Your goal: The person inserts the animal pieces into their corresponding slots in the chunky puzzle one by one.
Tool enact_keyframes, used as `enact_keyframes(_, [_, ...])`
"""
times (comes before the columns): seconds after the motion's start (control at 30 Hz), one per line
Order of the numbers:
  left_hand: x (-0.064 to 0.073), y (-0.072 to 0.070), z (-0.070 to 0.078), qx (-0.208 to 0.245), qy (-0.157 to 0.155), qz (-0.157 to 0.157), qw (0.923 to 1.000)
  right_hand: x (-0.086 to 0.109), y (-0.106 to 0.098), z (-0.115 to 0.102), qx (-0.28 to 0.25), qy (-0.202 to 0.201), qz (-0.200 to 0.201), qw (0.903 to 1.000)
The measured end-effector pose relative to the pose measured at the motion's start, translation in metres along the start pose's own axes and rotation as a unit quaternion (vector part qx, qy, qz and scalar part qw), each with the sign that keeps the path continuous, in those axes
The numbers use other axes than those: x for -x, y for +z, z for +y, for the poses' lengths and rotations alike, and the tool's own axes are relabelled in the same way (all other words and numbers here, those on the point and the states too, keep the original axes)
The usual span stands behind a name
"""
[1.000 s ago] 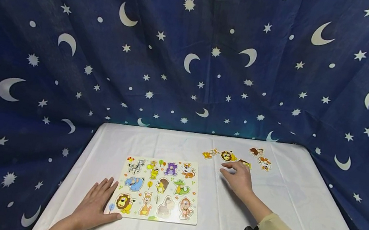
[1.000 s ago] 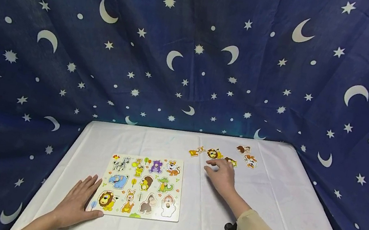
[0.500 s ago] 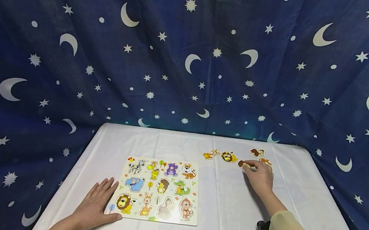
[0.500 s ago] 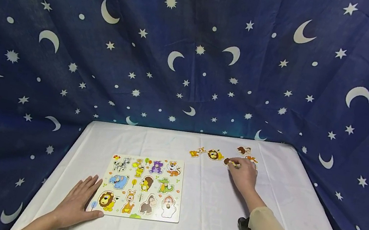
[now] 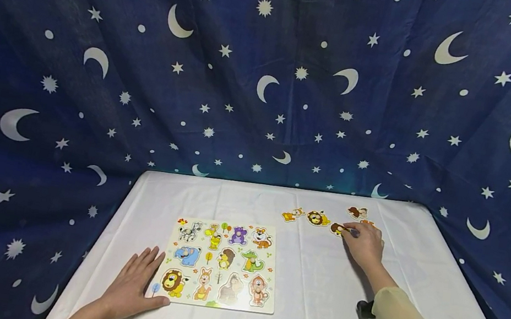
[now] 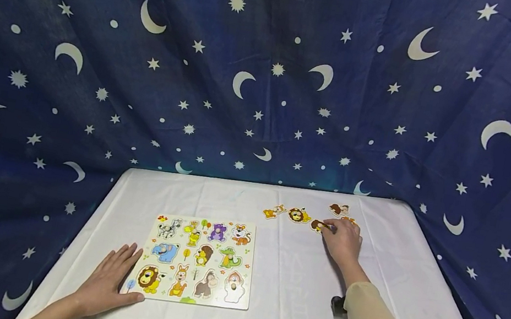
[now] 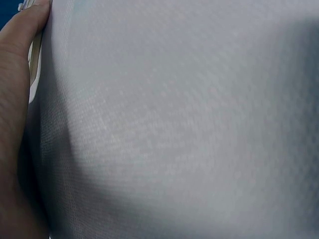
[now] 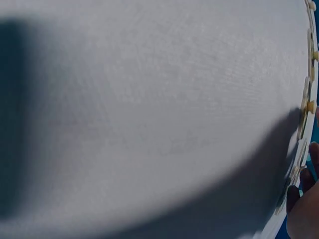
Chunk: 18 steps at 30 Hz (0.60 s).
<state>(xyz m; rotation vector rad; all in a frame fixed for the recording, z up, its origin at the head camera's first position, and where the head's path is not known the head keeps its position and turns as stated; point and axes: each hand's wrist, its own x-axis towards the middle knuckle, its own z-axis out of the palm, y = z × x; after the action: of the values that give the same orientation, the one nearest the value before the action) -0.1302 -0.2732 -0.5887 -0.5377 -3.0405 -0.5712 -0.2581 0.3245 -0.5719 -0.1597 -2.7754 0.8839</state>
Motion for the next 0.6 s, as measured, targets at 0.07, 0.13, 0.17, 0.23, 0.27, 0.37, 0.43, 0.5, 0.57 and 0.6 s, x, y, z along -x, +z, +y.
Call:
enact_keyframes(0.07, [-0.0002,0.0004,-0.0004,0.0,0.0,0.002,1.0,-0.0014,0.0007,0.0016,-0.003,0.002,-0.007,1.0])
enact_keyframes(0.13, [-0.0002,0.0013,-0.0011,0.0,0.0,0.003,1.0,-0.0028,0.0014,0.0034,-0.007,0.0,-0.012,0.9999])
enact_keyframes(0.17, [-0.0001,0.0016,-0.0013,0.0,0.0,0.004,1.0,-0.0034,0.002,0.004,-0.01,-0.001,-0.014,0.9999])
enact_keyframes(0.23, [0.0001,0.002,-0.0015,0.001,0.0,0.006,1.0,-0.0043,0.0029,0.0046,-0.012,-0.001,-0.019,0.9998])
enact_keyframes(0.27, [0.0,0.0024,-0.0018,0.002,0.001,0.008,1.0,-0.0047,0.0029,0.0045,-0.012,-0.001,-0.02,0.9997])
enact_keyframes(0.37, [0.0,0.0031,-0.0025,0.001,0.0,0.007,1.0,-0.0057,0.0033,0.0043,-0.01,0.001,-0.024,0.9997])
enact_keyframes(0.43, [-0.0002,0.0036,-0.0033,0.001,0.0,0.005,1.0,-0.0063,0.0034,0.004,-0.009,0.004,-0.026,0.9996])
enact_keyframes(0.5, [-0.0003,0.0036,-0.0036,0.002,-0.002,0.001,1.0,-0.0067,0.0033,0.0039,-0.008,0.006,-0.027,0.9996])
enact_keyframes(0.57, [-0.0003,0.0034,-0.0034,0.003,-0.003,0.001,1.0,-0.0068,0.0031,0.0036,-0.008,0.007,-0.029,0.9995])
enact_keyframes(0.6, [-0.0004,0.0035,-0.0035,0.004,-0.003,0.002,1.0,-0.0069,0.003,0.0034,-0.008,0.007,-0.029,0.9995])
